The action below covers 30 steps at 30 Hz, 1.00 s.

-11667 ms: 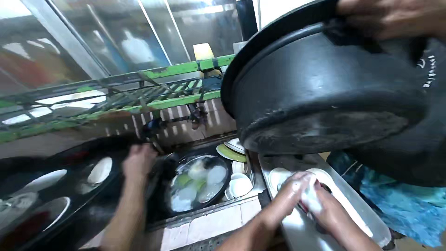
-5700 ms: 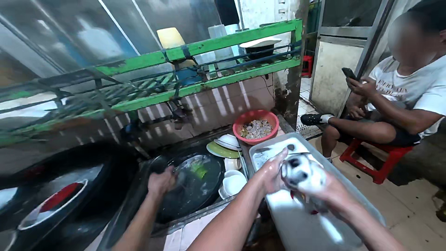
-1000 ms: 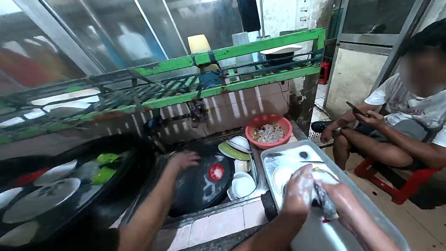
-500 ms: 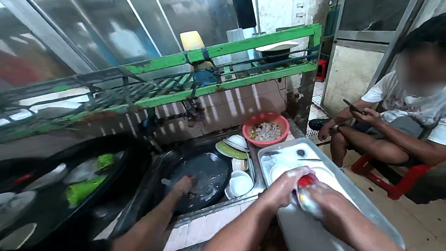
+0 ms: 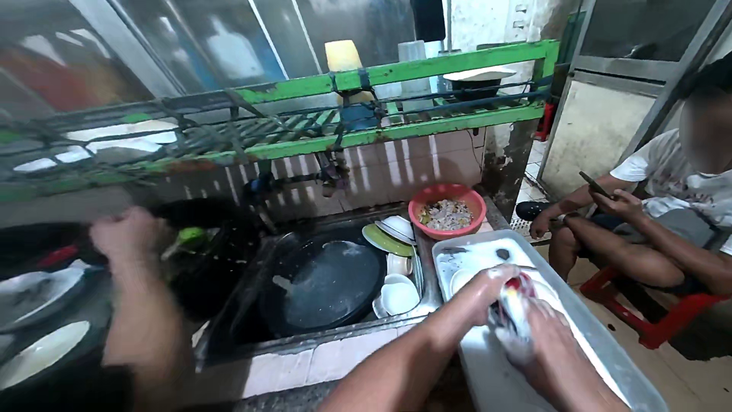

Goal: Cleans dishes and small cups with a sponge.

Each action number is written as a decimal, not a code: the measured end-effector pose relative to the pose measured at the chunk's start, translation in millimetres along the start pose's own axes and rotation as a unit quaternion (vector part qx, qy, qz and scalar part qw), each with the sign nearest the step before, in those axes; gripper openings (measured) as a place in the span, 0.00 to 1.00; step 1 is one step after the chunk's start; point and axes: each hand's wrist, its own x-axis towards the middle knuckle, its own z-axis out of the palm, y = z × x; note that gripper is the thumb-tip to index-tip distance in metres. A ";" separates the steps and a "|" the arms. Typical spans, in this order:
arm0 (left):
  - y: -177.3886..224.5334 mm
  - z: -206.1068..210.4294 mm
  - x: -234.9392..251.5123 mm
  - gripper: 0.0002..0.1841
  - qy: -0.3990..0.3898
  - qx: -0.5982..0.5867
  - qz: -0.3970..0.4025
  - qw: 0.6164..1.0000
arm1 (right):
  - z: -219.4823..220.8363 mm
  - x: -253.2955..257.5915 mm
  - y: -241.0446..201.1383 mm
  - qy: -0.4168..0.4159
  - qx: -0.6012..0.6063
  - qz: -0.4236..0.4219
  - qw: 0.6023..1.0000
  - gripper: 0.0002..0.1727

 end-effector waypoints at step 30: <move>-9.6 8.6 -7.4 0.20 0.283 -0.213 -0.008 0.935 | -14.5 13.9 15.9 0.134 0.152 0.008 0.979 0.25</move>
